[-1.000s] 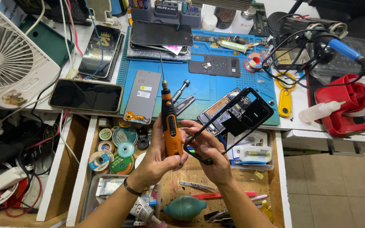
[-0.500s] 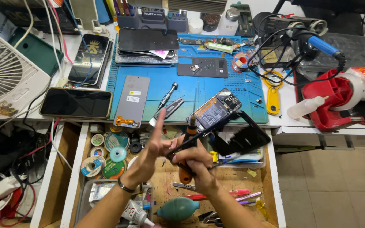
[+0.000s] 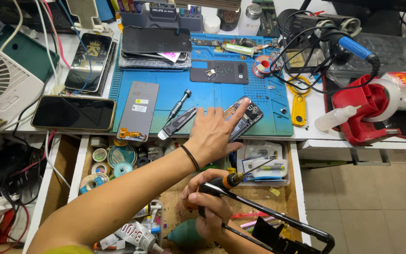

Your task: The person uses a screwdriver to remove screws from a disassembled smartphone frame. They hold the frame in one hand and turn the screwdriver with the other, working on different screw locations along the frame's edge.

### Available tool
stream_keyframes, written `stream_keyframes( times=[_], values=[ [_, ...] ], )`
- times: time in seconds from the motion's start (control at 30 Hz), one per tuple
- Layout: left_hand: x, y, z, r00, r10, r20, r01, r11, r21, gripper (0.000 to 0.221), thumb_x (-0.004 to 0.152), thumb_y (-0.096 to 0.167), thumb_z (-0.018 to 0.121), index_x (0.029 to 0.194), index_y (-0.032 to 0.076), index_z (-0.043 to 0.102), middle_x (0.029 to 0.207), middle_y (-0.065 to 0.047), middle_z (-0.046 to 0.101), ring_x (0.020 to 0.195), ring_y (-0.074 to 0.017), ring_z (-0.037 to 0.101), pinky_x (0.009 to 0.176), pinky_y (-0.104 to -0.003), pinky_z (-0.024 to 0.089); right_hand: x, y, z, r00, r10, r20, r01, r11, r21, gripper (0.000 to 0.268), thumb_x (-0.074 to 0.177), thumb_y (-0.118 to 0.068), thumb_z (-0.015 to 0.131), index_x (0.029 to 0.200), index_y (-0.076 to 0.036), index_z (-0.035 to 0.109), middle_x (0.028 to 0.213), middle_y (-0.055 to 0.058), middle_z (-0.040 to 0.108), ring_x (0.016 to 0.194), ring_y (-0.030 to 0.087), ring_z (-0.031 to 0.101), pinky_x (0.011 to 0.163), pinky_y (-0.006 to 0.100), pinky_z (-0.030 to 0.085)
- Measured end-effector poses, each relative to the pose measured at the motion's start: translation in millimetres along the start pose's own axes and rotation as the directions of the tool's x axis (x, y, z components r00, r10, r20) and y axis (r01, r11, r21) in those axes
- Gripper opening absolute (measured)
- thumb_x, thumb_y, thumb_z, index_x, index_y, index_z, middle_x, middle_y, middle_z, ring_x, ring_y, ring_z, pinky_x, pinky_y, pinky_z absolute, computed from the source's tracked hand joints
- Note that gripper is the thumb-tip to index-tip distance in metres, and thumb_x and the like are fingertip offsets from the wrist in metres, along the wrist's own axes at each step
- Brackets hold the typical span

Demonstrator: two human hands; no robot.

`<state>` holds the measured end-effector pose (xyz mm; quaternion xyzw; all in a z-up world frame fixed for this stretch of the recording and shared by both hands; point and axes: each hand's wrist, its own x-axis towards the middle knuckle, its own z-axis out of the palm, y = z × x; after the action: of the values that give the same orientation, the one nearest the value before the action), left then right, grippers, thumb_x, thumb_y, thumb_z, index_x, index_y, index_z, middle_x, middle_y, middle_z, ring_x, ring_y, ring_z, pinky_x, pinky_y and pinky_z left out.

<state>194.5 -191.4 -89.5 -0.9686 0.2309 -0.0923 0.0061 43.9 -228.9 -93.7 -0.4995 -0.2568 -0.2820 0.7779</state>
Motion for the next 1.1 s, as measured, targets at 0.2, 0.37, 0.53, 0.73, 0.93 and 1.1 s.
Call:
stream_keyframes(
  times=[0.2, 0.37, 0.53, 0.73, 0.93, 1.1],
  values=[
    [14.6, 6.2, 9.3, 0.994, -0.089, 0.063, 0.092, 0.995, -0.042, 0.129, 0.07, 0.067, 0.084, 0.166, 0.029, 0.006, 0.11, -0.014, 0.063, 0.091, -0.033, 0.062, 0.076, -0.048, 0.047, 4.0, 4.9, -5.3, 0.999, 0.014, -0.051, -0.017, 0.999, -0.051, 0.029, 0.104, -0.016, 0.04, 0.104, -0.005, 0.067, 0.11, 0.027, 0.05, 0.064, 0.027, 0.061, 0.058, 0.032, 0.052],
    [27.6, 2.0, -0.9, 0.965, -0.157, 0.211, 0.189, 0.972, -0.143, 0.138, 0.064, 0.064, 0.092, 0.165, 0.028, 0.006, 0.111, -0.017, 0.057, 0.094, -0.0357, 0.062, 0.076, -0.05, 0.05, 6.1, 4.7, 2.4, 0.993, 0.003, -0.115, -0.005, 1.0, -0.021, 0.031, 0.105, -0.018, 0.043, 0.097, 0.002, 0.066, 0.109, 0.028, 0.048, 0.063, 0.026, 0.055, 0.056, 0.032, 0.051],
    [30.2, -1.3, -7.2, 0.948, -0.152, 0.279, 0.216, 0.952, -0.216, 0.139, 0.068, 0.052, 0.094, 0.165, 0.03, -0.002, 0.119, -0.017, 0.051, 0.098, -0.0385, 0.06, 0.074, -0.052, 0.054, 10.0, 5.0, 2.8, 0.985, 0.001, -0.174, -0.008, 0.999, -0.038, 0.032, 0.104, -0.019, 0.046, 0.09, 0.003, 0.064, 0.107, 0.027, 0.047, 0.057, 0.024, 0.05, 0.053, 0.032, 0.053],
    [21.9, -21.5, -28.5, 0.964, -0.1, 0.247, 0.178, 0.93, -0.32, 0.137, 0.071, 0.035, 0.093, 0.166, 0.028, -0.005, 0.115, -0.02, 0.049, 0.089, -0.0425, 0.06, 0.066, -0.053, 0.055, 10.7, 9.0, -4.0, 0.996, -0.025, -0.085, 0.014, 0.991, -0.136, 0.031, 0.106, -0.021, 0.04, 0.097, -0.003, 0.065, 0.11, 0.025, 0.049, 0.059, 0.023, 0.054, 0.053, 0.031, 0.055],
    [20.3, -97.5, -70.8, 0.977, -0.123, 0.175, 0.199, 0.823, -0.532, 0.132, 0.073, 0.027, 0.089, 0.166, 0.031, -0.005, 0.109, -0.015, 0.047, 0.086, -0.0367, 0.06, 0.073, -0.048, 0.055, 10.9, 11.9, -10.0, 1.0, -0.011, -0.017, 0.008, 0.991, -0.132, 0.03, 0.106, -0.018, 0.039, 0.099, -0.003, 0.064, 0.11, 0.023, 0.046, 0.066, 0.023, 0.056, 0.056, 0.031, 0.058],
    [40.6, -183.7, -105.5, 0.948, -0.205, 0.245, 0.292, 0.867, -0.404, 0.131, 0.077, 0.014, 0.086, 0.165, 0.027, -0.01, 0.124, -0.023, 0.045, 0.088, -0.0334, 0.056, 0.077, -0.045, 0.053, 10.5, 14.7, -11.2, 0.998, 0.035, -0.043, -0.04, 0.993, -0.112, 0.032, 0.106, -0.017, 0.039, 0.096, 0.0, 0.065, 0.114, 0.023, 0.047, 0.07, 0.023, 0.057, 0.059, 0.032, 0.059]
  ],
)
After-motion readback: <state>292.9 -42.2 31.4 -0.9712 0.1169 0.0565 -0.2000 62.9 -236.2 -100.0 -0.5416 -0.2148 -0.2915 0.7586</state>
